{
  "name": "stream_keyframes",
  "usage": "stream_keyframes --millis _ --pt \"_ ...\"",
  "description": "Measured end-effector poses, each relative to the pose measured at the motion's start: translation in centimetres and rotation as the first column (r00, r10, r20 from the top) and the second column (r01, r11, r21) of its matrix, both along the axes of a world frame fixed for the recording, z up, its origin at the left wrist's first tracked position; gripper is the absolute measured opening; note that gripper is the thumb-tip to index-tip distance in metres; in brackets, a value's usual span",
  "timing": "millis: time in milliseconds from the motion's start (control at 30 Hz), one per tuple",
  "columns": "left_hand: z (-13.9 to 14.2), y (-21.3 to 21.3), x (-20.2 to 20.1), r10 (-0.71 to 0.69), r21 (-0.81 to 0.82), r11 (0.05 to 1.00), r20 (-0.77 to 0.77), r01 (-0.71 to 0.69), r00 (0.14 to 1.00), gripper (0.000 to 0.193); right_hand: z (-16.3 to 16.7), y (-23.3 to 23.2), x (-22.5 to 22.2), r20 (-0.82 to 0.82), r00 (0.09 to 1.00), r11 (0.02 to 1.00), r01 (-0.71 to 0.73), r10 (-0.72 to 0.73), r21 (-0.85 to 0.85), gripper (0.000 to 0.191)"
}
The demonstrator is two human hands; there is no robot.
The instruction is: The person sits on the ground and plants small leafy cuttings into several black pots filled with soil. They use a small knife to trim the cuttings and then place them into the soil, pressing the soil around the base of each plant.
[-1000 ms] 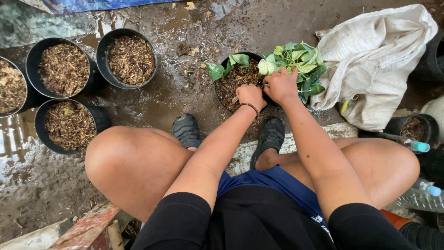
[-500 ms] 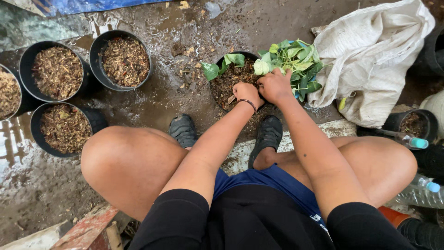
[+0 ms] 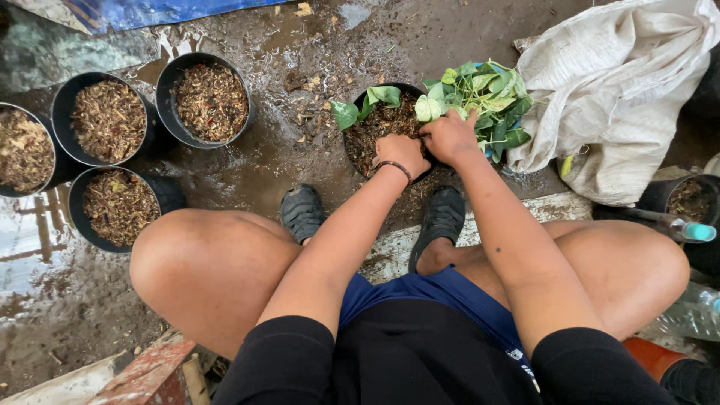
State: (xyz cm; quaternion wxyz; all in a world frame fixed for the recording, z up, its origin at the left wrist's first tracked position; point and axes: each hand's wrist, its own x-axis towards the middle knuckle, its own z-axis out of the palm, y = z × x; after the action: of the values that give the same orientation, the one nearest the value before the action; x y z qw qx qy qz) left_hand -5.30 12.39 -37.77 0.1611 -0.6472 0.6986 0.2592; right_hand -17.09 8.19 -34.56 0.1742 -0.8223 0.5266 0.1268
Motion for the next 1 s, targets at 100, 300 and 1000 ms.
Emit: stream_keyframes --millis 100,300,1000 --pt "0.3 0.4 1.0 0.039 -0.048 0.998 -0.124 -0.045 0.991 0.042 0.1 -0.1 -0.1 -0.038 0.999 1.0 0.009 -0.008 0.01 0.022" --pt "0.5 1.9 2.4 0.161 -0.237 0.938 -0.351 -0.254 0.923 0.045 0.6 0.2 -0.2 -0.067 0.996 0.997 -0.066 0.064 -0.038 0.02" --pt "-0.7 1.6 0.9 0.092 -0.352 0.88 -0.534 -0.32 0.84 0.019 0.7 1.2 -2.6 0.132 0.99 0.978 -0.014 0.043 -0.21 0.024"
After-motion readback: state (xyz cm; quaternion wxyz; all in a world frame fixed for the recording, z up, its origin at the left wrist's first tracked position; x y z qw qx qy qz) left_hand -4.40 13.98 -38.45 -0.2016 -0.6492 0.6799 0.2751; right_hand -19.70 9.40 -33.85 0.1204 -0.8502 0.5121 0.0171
